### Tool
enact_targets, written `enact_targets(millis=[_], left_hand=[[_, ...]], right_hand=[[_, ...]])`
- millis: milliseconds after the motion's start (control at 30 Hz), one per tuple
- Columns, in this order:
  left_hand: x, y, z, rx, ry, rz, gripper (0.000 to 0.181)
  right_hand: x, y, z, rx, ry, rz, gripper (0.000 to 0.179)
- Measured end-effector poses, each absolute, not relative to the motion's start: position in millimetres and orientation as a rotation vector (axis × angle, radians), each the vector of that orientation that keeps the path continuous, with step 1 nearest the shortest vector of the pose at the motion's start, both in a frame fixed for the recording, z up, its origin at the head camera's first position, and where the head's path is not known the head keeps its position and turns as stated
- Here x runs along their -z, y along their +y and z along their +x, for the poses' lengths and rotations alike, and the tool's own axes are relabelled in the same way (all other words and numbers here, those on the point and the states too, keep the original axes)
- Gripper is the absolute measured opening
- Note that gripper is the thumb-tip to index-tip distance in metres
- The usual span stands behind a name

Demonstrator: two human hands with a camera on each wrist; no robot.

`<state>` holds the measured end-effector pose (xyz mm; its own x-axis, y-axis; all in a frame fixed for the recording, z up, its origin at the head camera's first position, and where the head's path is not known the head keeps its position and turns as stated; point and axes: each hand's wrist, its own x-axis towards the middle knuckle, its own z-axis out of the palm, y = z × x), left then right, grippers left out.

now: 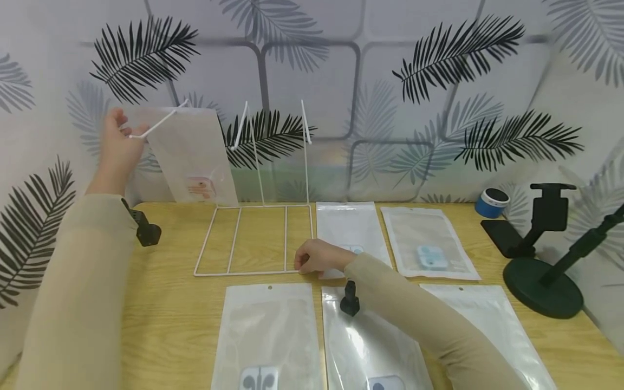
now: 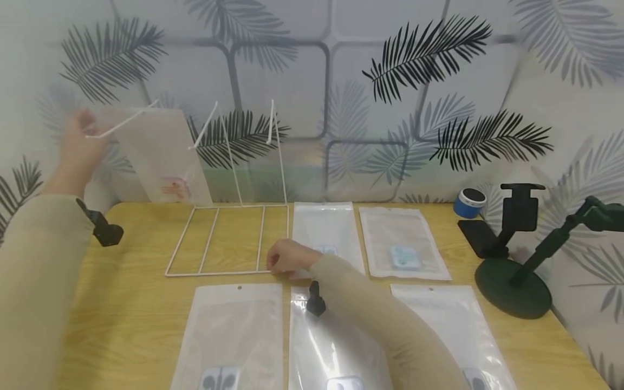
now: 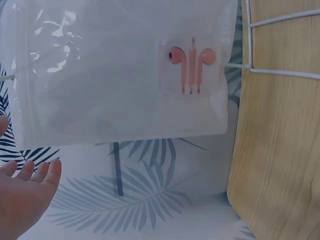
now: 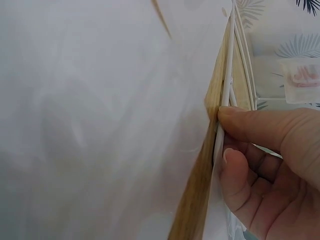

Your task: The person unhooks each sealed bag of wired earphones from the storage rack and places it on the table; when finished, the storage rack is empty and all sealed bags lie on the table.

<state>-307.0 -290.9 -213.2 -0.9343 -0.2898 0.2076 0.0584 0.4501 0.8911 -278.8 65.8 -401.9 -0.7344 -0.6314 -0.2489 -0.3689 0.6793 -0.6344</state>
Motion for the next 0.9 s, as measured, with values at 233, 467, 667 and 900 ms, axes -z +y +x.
enact_targets(millis=[233,467,667,900], left_hand=[[213.9,-293.2,-310.3,1.411,-2.502,0.148,0.078],[213.4,-295.9,-313.4,1.44,-2.532,0.109,0.075],[218.4,-299.3,-317.6,1.517,-2.384,0.131,0.063],[227.7,-307.7,-314.4,1.613,-2.235,0.174,0.034]], right_hand=[[402.0,66.4,-279.2,0.77,2.443,-0.775,0.011],[401.8,66.2,-278.4,0.762,2.451,-0.775,0.012],[401.0,65.8,-278.1,0.761,2.448,-0.764,0.012],[400.5,65.9,-278.0,0.758,2.448,-0.767,0.012]])
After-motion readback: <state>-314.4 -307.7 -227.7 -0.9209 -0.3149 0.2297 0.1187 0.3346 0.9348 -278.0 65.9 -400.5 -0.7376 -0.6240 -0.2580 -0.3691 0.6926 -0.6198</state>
